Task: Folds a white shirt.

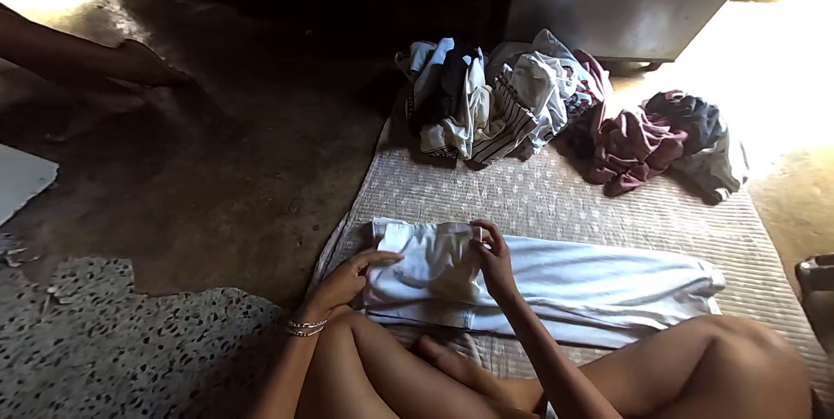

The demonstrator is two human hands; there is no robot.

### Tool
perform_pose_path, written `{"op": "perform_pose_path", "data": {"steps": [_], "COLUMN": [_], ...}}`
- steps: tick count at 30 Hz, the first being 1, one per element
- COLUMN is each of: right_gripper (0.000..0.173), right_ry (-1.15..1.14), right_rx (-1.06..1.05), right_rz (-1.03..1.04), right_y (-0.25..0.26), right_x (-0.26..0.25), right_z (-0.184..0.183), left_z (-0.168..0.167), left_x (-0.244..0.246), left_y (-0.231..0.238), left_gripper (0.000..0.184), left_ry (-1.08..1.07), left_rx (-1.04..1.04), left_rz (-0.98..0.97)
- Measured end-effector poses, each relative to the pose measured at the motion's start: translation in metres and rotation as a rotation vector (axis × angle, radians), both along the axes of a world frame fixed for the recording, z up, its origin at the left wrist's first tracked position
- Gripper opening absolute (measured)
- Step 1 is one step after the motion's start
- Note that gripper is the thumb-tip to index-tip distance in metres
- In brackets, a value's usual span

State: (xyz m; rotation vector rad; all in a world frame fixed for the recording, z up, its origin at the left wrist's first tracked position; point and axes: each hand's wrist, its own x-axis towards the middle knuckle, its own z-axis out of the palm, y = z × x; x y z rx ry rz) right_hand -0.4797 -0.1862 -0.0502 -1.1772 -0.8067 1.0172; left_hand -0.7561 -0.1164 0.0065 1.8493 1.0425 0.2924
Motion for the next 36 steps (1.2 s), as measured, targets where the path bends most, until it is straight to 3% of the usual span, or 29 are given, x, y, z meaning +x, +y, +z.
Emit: {"op": "perform_pose_path", "data": {"steps": [3, 6, 9, 12, 16, 20, 24, 27, 29, 31, 33, 36], "right_gripper": [0.035, 0.033, 0.034, 0.049, 0.07, 0.082, 0.09, 0.098, 0.094, 0.08, 0.066, 0.057], "right_ry": [-0.122, -0.085, -0.127, -0.318, -0.525, -0.708, -0.723, -0.747, -0.702, -0.704, -0.825, -0.995], "right_rx": [0.017, 0.082, -0.048, -0.18, -0.147, -0.28, -0.392, -0.543, -0.592, -0.607, -0.603, -0.726], "right_rz": [0.101, 0.083, 0.209, 0.402, 0.424, 0.488, 0.504, 0.583, 0.593, 0.534, 0.411, 0.167], "right_y": [0.001, 0.004, 0.005, 0.001, -0.02, -0.034, -0.043, -0.05, -0.058, -0.069, -0.082, -0.109], "right_x": [0.013, 0.018, 0.023, 0.027, 0.016, 0.006, 0.012, 0.026, 0.047, 0.083, 0.136, 0.233], "right_z": [-0.02, -0.013, -0.007, -0.011, -0.004, 0.01, 0.026, 0.035, 0.041, 0.048, 0.051, 0.048], "left_z": [0.0, -0.002, 0.0, -0.001, 0.003, 0.004, 0.016, 0.026, 0.022, 0.014, 0.006, 0.002], "left_x": [0.004, -0.003, -0.004, -0.001, -0.001, 0.002, 0.004, 0.015, 0.025, 0.039, 0.049, 0.055], "left_y": [0.002, 0.003, -0.003, 0.002, -0.006, -0.011, -0.003, 0.007, 0.02, 0.034, 0.048, 0.063], "left_gripper": [0.064, 0.075, 0.08, 0.071, 0.052, 0.068, 0.062, 0.052, 0.042, 0.048, 0.05, 0.035], "left_ry": [0.047, -0.011, 0.103, 0.144, 0.066, 0.383, 0.534, 0.696, 0.65, 0.561, 0.555, 0.532], "left_rx": [0.083, 0.163, 0.04, -0.164, -0.165, -0.161, -0.124, -0.21, -0.16, -0.06, 0.043, 0.15], "left_rz": [0.008, 0.065, 0.069, 0.013, 0.081, 0.006, -0.015, 0.112, 0.288, 0.433, 0.482, 0.508]}}
